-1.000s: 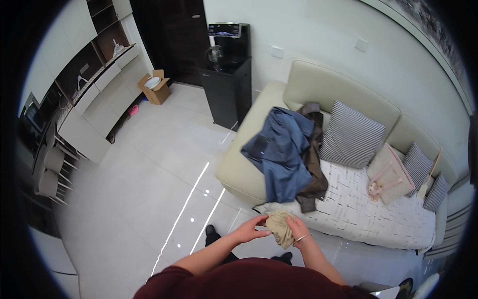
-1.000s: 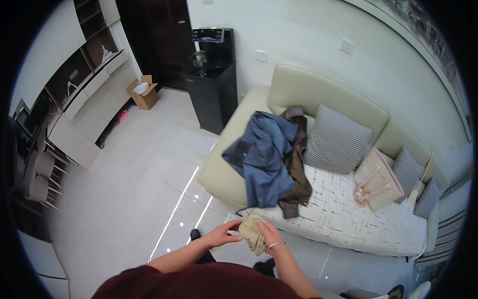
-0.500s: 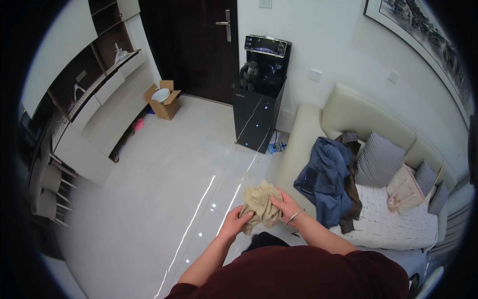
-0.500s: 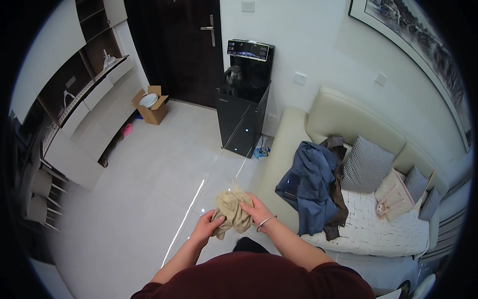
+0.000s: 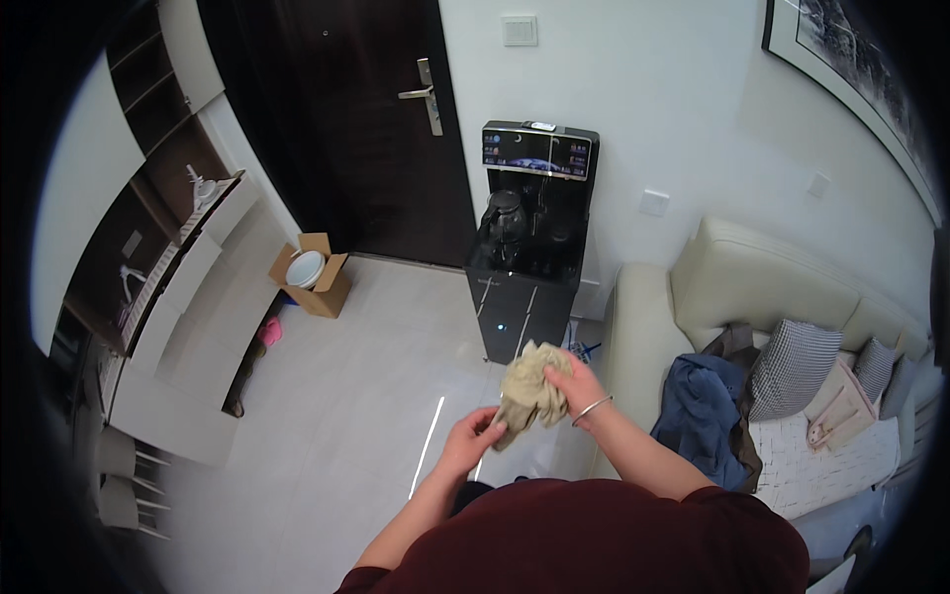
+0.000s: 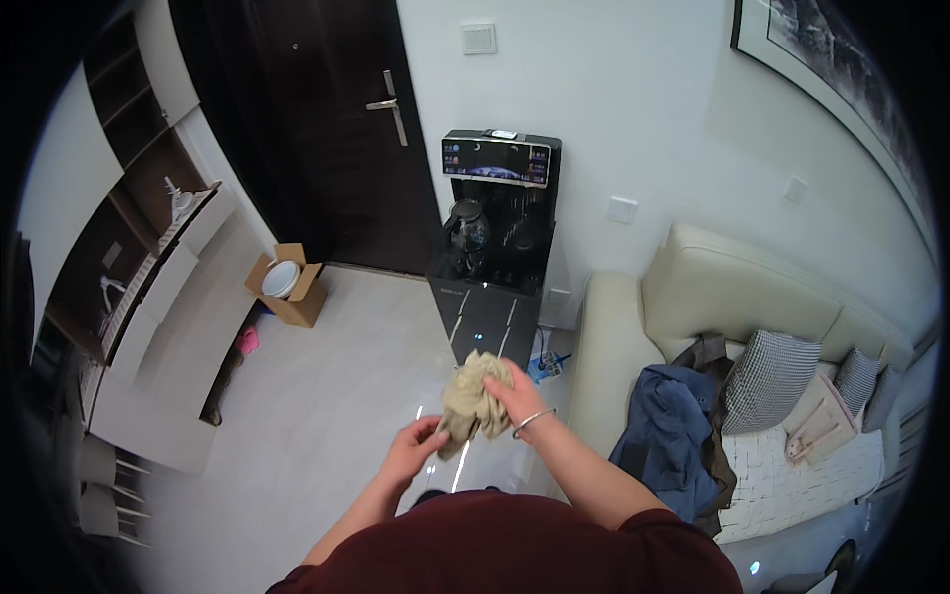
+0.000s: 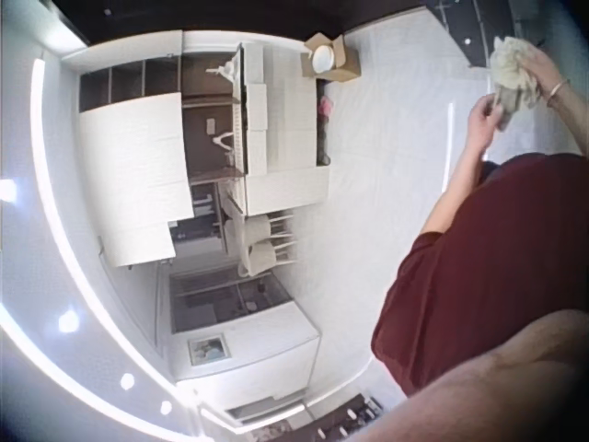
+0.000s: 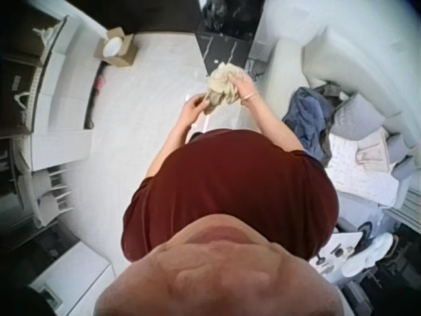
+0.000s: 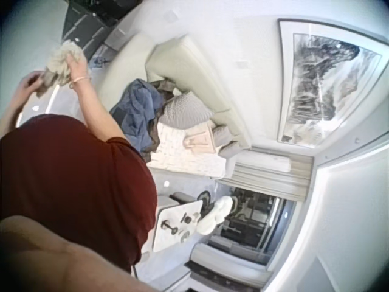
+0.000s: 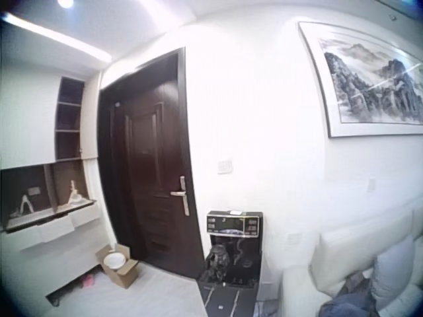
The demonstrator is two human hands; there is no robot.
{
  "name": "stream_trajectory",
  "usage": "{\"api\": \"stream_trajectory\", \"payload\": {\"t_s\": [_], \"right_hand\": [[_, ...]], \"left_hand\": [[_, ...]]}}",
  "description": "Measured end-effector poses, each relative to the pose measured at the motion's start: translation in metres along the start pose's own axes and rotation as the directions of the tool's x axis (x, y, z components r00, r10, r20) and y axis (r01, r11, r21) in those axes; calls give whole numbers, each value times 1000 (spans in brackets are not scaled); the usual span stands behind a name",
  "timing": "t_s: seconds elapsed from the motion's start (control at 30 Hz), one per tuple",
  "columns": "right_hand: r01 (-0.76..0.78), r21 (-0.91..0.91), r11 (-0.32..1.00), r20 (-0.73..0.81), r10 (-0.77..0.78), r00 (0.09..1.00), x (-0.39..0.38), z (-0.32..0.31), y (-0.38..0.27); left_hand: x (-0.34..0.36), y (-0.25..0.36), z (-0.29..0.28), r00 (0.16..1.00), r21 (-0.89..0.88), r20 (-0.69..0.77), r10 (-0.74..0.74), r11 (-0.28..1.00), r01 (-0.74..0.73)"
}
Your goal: The person wipes a white coffee table, a black water dispenser, and a gray ottoman using a cloth. They move between the living room and kitchen, rinsing the cloth at the sink before returning to wipe the furniture.
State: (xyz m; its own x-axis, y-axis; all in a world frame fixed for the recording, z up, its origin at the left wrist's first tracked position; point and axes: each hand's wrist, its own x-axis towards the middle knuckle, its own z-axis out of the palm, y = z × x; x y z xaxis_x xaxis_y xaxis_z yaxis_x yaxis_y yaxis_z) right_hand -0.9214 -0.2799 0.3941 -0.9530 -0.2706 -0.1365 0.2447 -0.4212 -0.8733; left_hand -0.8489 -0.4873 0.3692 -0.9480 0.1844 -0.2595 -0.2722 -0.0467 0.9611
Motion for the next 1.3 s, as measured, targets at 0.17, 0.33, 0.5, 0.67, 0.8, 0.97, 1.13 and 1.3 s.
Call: {"api": "stream_trajectory", "payload": {"t_s": [0.17, 0.33, 0.5, 0.67, 0.8, 0.97, 1.13, 1.3], "right_hand": [[186, 123, 975, -225, -155, 962, 86, -30, -55], [325, 146, 934, -391, -247, 886, 131, -86, -100], [559, 110, 822, -634, -375, 677, 156, -109, -129], [620, -11, 784, -706, -445, 551, 170, -107, -148], [628, -27, 778, -737, -441, 513, 178, -115, -149], [610, 11, 792, -724, -414, 551, 197, -158, -159], [621, 29, 783, -735, -405, 544, 207, -196, -168], [588, 60, 807, -744, -356, 565, 211, -229, -173]], "left_hand": [[115, 48, -58, 978, 149, -59, 198, 971, -188], [259, 149, -117, 885, 165, 13, 465, 872, -461], [399, 286, -130, 696, 393, 226, 681, 590, -705], [516, 364, -88, 620, 639, 531, 578, 207, -741], [585, 368, -48, 559, 651, 725, 403, -133, -748], [624, 359, -15, 608, 643, 766, 210, -275, -715], [636, 359, 3, 689, 675, 721, 66, -292, -678], [640, 357, 9, 694, 694, 712, 111, -260, -671]]}}
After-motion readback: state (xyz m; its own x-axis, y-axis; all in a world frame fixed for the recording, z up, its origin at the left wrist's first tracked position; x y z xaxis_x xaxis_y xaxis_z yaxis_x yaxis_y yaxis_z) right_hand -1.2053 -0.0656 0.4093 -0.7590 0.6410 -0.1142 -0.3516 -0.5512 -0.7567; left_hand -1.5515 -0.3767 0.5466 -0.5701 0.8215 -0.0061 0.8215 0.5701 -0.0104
